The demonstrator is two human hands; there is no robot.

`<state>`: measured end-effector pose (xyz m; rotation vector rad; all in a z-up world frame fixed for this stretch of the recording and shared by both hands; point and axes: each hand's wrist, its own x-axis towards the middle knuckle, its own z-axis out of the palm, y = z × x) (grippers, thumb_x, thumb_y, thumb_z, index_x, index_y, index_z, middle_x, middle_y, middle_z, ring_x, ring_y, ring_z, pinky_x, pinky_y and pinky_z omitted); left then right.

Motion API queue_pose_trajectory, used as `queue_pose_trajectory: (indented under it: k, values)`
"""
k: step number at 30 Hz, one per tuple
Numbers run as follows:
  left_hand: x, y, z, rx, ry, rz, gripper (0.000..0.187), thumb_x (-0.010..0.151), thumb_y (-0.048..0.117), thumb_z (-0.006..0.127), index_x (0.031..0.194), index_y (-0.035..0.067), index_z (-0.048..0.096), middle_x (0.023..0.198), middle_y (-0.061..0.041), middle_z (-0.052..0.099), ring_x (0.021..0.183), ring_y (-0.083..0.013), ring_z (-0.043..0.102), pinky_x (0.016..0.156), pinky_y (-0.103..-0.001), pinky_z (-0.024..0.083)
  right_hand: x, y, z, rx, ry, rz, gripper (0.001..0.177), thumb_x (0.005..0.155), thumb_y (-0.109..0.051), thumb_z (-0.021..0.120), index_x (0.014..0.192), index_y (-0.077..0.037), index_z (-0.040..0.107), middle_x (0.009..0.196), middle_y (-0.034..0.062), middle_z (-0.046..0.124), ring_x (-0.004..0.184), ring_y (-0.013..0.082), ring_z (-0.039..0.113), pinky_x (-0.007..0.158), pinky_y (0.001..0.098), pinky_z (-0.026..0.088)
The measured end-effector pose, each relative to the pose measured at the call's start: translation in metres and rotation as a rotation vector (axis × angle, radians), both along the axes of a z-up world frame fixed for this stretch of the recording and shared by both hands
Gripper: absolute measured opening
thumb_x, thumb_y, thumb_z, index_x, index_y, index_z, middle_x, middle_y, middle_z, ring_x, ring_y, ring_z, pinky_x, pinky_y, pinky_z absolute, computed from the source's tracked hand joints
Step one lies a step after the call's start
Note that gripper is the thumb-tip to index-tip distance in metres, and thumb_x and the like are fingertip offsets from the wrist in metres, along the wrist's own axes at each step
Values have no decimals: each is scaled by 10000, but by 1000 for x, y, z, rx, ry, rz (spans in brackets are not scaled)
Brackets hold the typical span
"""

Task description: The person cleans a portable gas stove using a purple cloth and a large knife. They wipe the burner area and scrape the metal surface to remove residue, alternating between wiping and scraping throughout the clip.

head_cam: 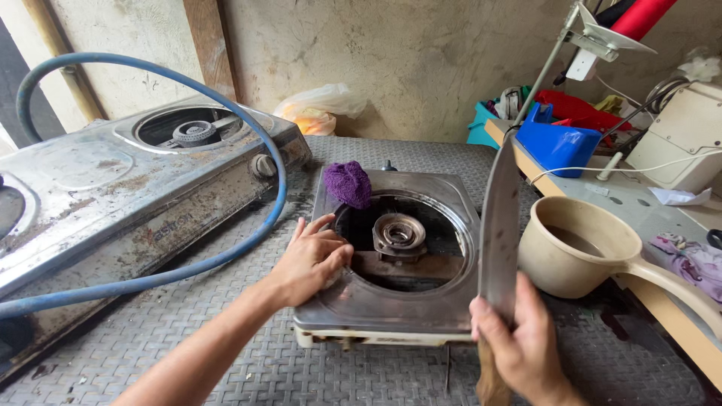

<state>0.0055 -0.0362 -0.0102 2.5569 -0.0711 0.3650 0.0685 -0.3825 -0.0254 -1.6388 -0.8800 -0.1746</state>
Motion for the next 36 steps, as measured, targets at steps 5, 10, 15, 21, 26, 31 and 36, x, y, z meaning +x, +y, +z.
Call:
queue_pose_trajectory:
  k: [5,10,15,21,26,31,36]
  values:
    - [20,-56,5,15,-128,242,446,979,376,458,1025,107,810,1285,-119,642,1504,-360,241,1224,-632,25,65,1,23,71,65,-51,338,953,-152,627,1249,-42,507,792,18,608,561,94,577,506,252,489]
    - [24,-90,26,182,-189,340,341,946,329,566,1099,97,763,1306,-168,599,1485,-399,271,1216,-641,98,97,1,49,-249,-62,-209,431,947,-213,692,1262,40,542,970,160,682,760,233,646,642,382,533]
    - [17,-88,63,78,-792,67,431,906,119,680,1325,39,623,1384,-186,546,1437,-448,329,1218,-606,287,62,-1,99,-772,-303,-167,623,814,-310,772,1328,-13,582,1161,259,702,1077,344,704,917,444,537]
    - [20,-92,95,82,-279,-375,240,870,172,761,1105,123,765,1067,-107,704,1031,-308,680,902,-418,535,16,3,142,-1130,-289,-121,673,808,-371,785,1418,-173,577,1172,129,740,991,264,747,904,417,577]
    - [38,-97,93,-101,-464,-224,116,792,62,761,884,99,822,883,-97,736,817,-257,725,725,-371,566,-10,-12,133,-892,-661,-422,422,945,-282,752,1330,-174,617,1112,47,728,891,214,717,850,359,573]
    - [59,-90,101,-502,-273,-230,118,871,157,788,934,57,791,792,-90,744,716,-187,680,705,-332,558,-55,-19,87,-176,-775,-672,174,1009,-59,730,1157,-81,641,991,87,659,881,202,616,760,322,519]
    - [60,-139,89,-641,-262,-511,211,878,238,795,946,38,807,1025,-38,693,1024,-190,635,893,-355,524,-15,10,54,-6,214,87,429,897,-87,728,1299,-48,583,1094,47,706,816,151,723,673,285,611]
